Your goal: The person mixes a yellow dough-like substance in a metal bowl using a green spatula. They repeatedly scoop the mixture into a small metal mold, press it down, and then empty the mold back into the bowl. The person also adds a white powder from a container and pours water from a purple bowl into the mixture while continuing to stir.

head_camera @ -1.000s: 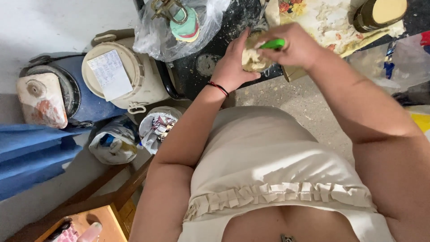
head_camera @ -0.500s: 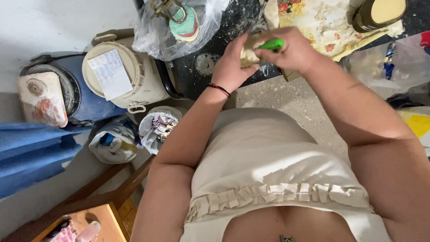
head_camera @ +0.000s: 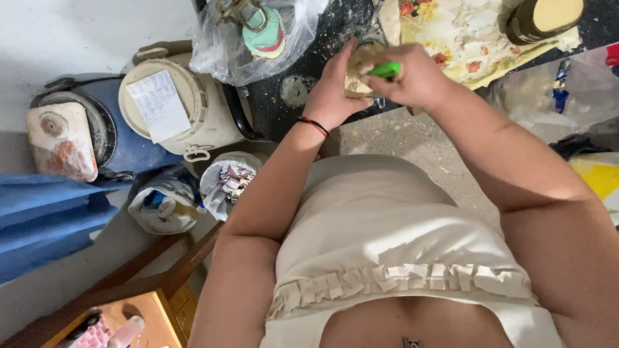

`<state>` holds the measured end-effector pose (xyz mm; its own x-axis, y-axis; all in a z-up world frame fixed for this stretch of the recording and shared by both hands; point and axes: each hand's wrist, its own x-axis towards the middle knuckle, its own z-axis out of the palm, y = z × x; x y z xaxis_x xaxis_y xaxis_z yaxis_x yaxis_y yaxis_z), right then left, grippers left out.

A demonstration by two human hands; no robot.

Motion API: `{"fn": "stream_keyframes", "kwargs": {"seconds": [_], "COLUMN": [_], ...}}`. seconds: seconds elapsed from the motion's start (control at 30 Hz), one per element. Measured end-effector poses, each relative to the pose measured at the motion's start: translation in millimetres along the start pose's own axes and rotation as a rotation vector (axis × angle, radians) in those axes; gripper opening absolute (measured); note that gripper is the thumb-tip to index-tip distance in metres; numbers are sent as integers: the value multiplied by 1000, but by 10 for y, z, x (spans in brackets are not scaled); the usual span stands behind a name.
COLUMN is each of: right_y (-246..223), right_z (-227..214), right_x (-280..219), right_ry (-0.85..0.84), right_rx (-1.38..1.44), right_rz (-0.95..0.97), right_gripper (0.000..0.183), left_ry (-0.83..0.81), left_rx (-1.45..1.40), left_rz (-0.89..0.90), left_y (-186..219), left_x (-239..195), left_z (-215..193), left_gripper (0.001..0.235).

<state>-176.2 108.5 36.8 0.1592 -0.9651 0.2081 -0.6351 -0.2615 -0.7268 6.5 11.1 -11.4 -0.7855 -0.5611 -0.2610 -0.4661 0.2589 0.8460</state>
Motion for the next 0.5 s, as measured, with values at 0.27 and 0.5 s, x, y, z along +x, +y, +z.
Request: {"fn": "stream_keyframes", "kwargs": {"seconds": [0.27,0.5], "right_y": [408,192], "right_z": [-176,128], "right_x": [-277,-176], "right_ry": [-34,39], "right_rx": [-18,-56], "right_rz": [45,-7], "right_gripper": [7,10], "left_ry": [-30,15], "left_rx": [-25,-28], "left_rz": [-40,-4], "left_y": [32,8], "left_x": [-20,-20], "left_z": [-54,2], "left_gripper": [120,117]}}
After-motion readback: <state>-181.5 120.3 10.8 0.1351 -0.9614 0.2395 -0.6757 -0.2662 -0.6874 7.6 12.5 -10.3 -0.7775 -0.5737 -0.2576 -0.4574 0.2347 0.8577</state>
